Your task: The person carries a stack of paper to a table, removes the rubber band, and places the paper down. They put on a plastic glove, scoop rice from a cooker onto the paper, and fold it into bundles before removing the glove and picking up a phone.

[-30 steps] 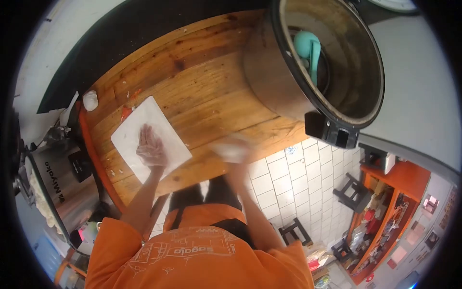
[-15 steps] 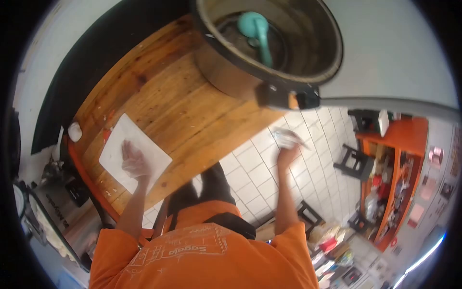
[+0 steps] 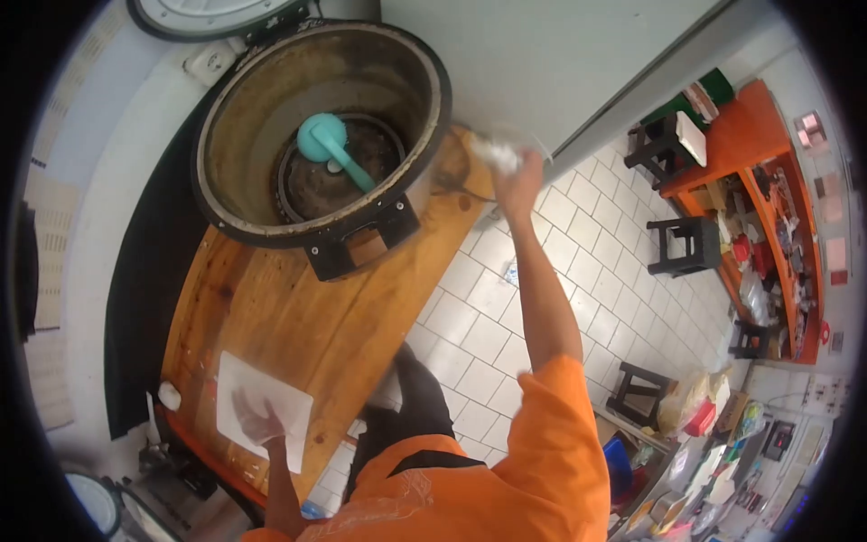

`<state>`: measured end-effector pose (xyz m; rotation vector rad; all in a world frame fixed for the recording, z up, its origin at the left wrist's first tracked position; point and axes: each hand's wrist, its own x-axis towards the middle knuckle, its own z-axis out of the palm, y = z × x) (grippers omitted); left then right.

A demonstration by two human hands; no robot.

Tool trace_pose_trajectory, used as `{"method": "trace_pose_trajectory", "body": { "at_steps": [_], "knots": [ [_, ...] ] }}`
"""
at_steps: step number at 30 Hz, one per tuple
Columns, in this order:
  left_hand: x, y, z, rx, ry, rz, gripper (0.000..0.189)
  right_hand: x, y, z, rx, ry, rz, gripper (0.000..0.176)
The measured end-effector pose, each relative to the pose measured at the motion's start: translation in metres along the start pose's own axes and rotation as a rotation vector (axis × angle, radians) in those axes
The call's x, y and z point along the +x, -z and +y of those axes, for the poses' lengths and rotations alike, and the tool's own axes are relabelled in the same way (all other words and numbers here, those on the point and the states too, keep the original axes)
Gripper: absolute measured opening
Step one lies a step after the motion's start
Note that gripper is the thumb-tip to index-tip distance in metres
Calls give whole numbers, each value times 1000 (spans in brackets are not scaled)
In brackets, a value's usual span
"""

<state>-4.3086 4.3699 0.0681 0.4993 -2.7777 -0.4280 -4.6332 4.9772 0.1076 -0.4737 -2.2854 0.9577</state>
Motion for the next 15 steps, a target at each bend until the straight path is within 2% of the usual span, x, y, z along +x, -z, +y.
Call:
{"method": "trace_pose_trajectory", "body": {
  "at_steps": [2,3,4,5,6,7,8,9,10,11,12,13,14,15],
  "knots": [
    [8,28,37,65,-13,-109,67,30,-31,-16,-82,100,-167,62],
    [7,35,46,-84,13,-133,67,37,-38,-18,-58,113,-185,62],
    [3,36,45,-58,40,-114,67,42,-42,-16,-224,156,-241,67],
    [-7,36,37,-425,194,-129,66,44,-49,-15,-383,207,-309,73],
    [-17,43,31,-798,348,-103,66,36,-52,-3,-251,162,-152,78],
    [-26,59,30,-1150,568,-171,66,7,-19,-46,24,-37,-91,68],
    [-35,77,31,-1521,763,-201,67,-23,-11,-32,31,111,97,51],
    [-37,93,45,-1916,687,-259,67,-69,17,-79,200,17,77,33],
    [-32,105,66,-2304,520,-300,68,-117,35,-118,217,55,-39,20],
    [-22,119,91,-2304,701,-79,68,-174,43,-130,405,-45,-356,16],
    [-14,131,111,-2296,904,122,67,-220,52,-185,617,-140,-802,18],
    [-6,137,124,-2417,852,196,68,-246,61,-229,618,-57,-1285,25],
    [2,139,128,-2543,775,239,68,-270,60,-274,741,316,-1392,29],
    [10,141,125,-2548,754,286,68,-295,55,-313,791,570,-1323,33]
  ]
}}
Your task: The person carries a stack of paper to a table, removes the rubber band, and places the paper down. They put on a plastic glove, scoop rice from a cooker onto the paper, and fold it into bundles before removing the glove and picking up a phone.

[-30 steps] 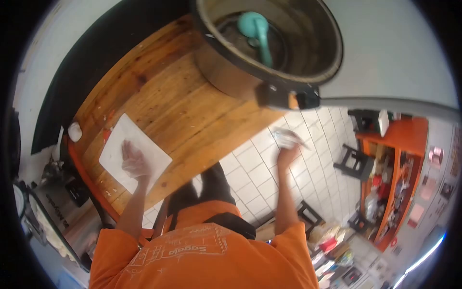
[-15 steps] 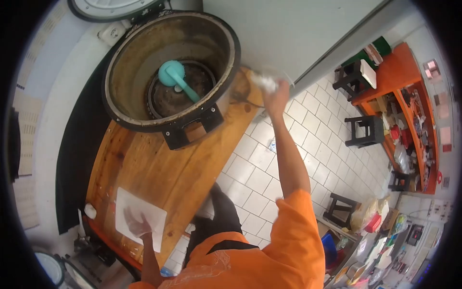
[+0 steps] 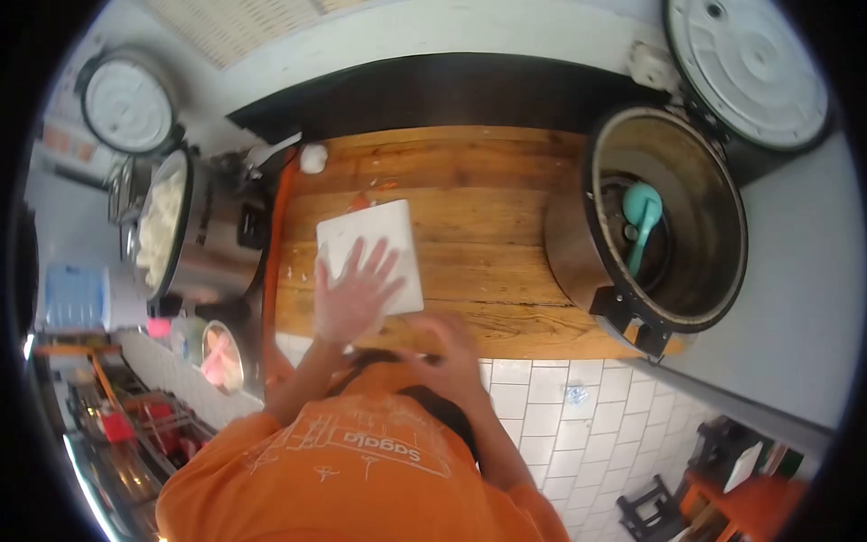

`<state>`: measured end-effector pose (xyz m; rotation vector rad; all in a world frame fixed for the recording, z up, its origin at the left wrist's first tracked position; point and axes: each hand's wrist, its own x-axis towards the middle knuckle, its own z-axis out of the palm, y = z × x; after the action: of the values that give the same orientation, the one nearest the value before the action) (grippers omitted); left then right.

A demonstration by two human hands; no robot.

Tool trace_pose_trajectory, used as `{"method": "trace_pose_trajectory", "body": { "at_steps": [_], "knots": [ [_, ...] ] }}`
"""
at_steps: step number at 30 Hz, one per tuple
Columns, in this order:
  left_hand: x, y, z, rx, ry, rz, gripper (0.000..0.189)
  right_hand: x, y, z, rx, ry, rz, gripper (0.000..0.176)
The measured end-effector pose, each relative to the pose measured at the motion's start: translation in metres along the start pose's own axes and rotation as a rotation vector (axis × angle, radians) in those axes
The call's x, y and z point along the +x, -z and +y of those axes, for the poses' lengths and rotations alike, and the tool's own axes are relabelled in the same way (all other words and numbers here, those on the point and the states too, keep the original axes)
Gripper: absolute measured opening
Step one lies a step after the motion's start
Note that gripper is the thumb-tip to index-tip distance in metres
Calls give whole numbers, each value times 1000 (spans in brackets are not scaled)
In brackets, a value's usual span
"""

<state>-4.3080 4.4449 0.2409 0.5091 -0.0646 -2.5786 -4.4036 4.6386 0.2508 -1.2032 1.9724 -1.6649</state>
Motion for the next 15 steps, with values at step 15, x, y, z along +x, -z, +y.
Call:
{"method": "trace_pose_trajectory", "body": {
  "at_steps": [15],
  "knots": [
    [9,23,70,155,-344,-45,80,70,-136,-35,63,292,-154,5]
  ]
}}
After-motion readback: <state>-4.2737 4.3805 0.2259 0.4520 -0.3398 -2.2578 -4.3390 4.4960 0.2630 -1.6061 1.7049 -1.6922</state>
